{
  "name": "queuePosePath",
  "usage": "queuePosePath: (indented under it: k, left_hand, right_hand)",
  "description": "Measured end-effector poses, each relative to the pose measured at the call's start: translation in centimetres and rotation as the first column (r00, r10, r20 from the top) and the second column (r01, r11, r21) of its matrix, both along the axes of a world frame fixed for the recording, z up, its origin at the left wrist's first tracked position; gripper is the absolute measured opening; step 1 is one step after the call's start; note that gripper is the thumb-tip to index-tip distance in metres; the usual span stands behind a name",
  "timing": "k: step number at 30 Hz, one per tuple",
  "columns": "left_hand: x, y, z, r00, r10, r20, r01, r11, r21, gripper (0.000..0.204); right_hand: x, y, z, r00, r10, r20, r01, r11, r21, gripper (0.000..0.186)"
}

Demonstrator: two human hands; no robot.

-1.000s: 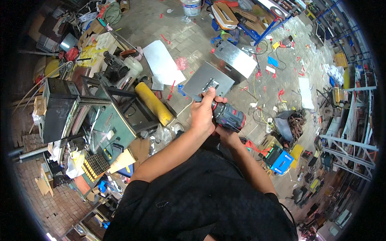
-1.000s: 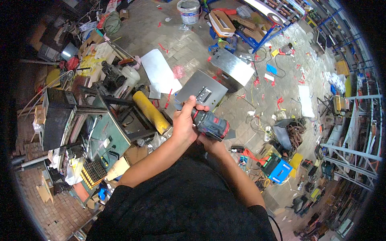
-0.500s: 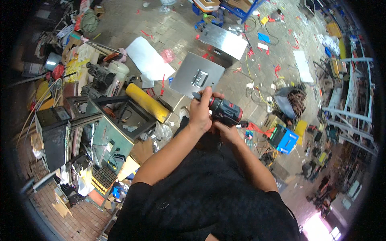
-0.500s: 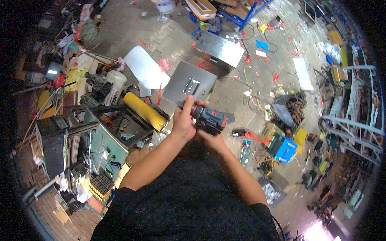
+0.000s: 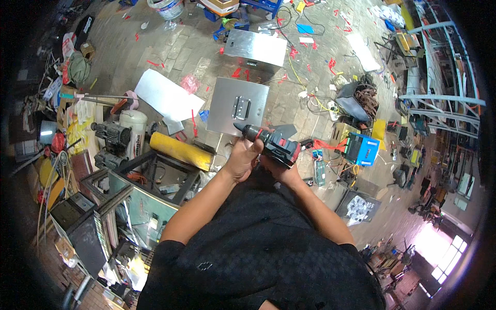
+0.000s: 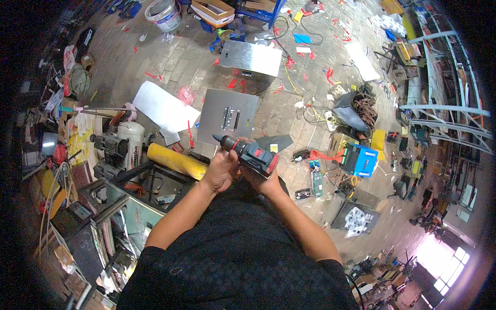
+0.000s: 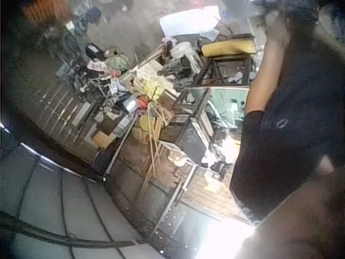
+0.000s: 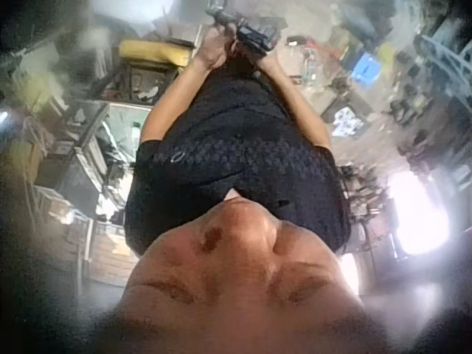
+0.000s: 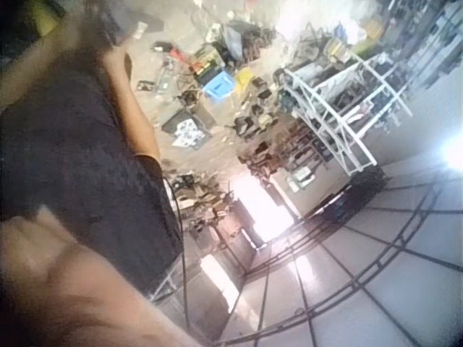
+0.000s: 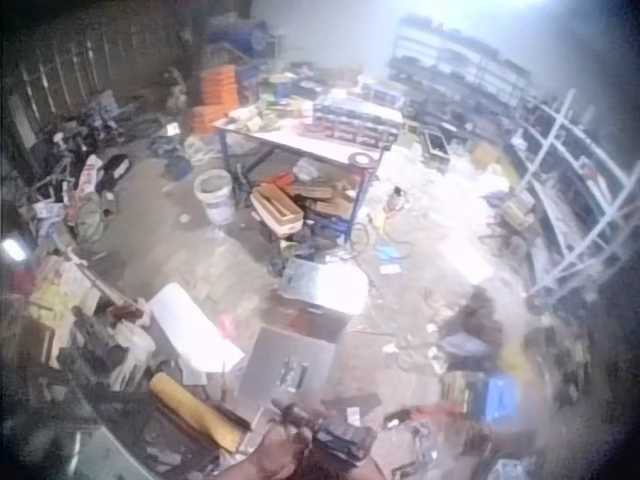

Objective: The person prepares a cordless drill by attaching a battery and inserting a drill bit. They then walk to a workbench and drill holes into a metal sheet while holding it steady with the other hand.

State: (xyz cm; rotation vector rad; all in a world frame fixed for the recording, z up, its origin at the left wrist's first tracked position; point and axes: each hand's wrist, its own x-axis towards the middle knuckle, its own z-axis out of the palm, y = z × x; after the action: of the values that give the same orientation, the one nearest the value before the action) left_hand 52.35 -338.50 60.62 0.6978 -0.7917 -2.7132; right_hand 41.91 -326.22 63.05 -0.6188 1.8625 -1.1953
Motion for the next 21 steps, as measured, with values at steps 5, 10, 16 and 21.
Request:
queuePosePath:
  k: [5,10,16,21]
  left_hand:
    - [0.2,-1.0,0.8,0.983,-0.178,0.039,0.182,0.970,-0.164,0.090]
    - [0.2,-2.1,0.8,0.973,-0.227,0.051,0.233,0.943,-0.236,0.085]
    - [0.0,-4.4,3.1,0.938,-0.242,0.250,0.344,0.746,-0.570,0.124]
    - [-1.5,-3.9,6.4,0.871,-0.107,0.480,0.455,0.546,-0.703,0.135]
  right_hand:
    - [-0.2,0.9,-1.2,0.998,-0.008,-0.066,-0.005,0.979,-0.203,0.048]
    - [-1.2,1.2,-1.4,0.993,0.101,-0.053,-0.110,0.975,-0.195,0.050]
    - [-5.4,3.8,-3.0,0.951,0.234,-0.202,-0.285,0.917,-0.278,0.036]
    - [-9.5,4.3,-3.4,0.909,0.346,-0.232,-0.394,0.895,-0.211,0.031]
